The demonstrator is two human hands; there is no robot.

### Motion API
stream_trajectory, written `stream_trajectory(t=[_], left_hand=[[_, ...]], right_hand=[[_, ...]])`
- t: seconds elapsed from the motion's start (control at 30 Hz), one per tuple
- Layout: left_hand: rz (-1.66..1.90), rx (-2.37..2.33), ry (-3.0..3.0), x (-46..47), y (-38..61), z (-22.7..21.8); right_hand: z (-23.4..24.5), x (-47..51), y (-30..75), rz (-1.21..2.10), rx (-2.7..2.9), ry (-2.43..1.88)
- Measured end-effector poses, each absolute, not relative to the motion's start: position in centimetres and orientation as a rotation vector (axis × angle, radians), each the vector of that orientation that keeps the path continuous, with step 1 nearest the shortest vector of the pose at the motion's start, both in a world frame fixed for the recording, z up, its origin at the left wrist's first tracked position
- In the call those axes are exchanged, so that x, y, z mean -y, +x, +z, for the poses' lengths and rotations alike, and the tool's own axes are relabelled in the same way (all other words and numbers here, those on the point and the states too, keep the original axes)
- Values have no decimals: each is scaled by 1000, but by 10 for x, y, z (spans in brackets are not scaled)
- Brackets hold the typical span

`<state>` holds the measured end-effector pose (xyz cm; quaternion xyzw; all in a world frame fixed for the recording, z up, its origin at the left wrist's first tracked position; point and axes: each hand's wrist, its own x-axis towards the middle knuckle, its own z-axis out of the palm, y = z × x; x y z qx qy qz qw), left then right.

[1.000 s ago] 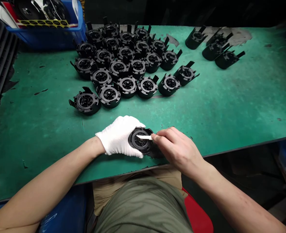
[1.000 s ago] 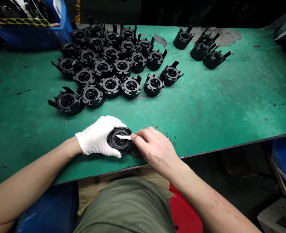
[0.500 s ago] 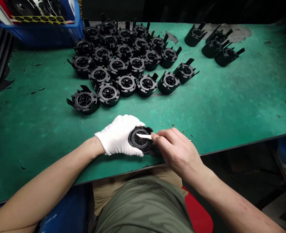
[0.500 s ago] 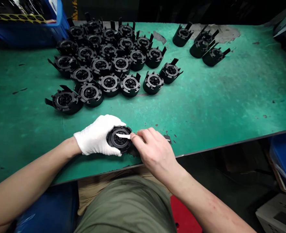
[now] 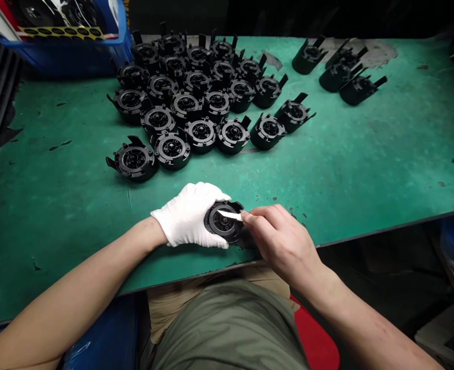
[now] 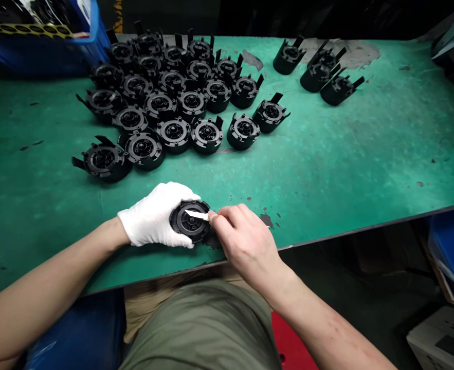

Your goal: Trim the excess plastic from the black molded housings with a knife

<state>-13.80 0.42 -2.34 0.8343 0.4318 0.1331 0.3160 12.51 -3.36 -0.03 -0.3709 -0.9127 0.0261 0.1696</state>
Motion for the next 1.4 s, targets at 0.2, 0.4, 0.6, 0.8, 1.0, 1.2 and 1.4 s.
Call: stream_trajectory(t=[0.2,0.4,0.6,0.8,1.0,1.2,1.4], left_hand=[[344,-1130,2206,-4,-139,-23],[338,-1136,2205,-4,-138,-22],[394,-1178,2222,2,-139,-30],[442,-1200,2273,8,-140,-38],[422,-1198,2259,7,-141,-35],[392,-1192,2254,6,-141,-34],[360,-1199,2256,6,-141,-32]], right_hand=[[3,31,126,98,2630,-1038],[3,33,123,82,2625,-1072],[4,41,120,22,2617,-1164],[4,53,112,-18,2561,-1230],[1,52,110,-37,2539,-1245],[0,35,121,-54,2643,-1087],[-1,38,121,-58,2588,-1117]])
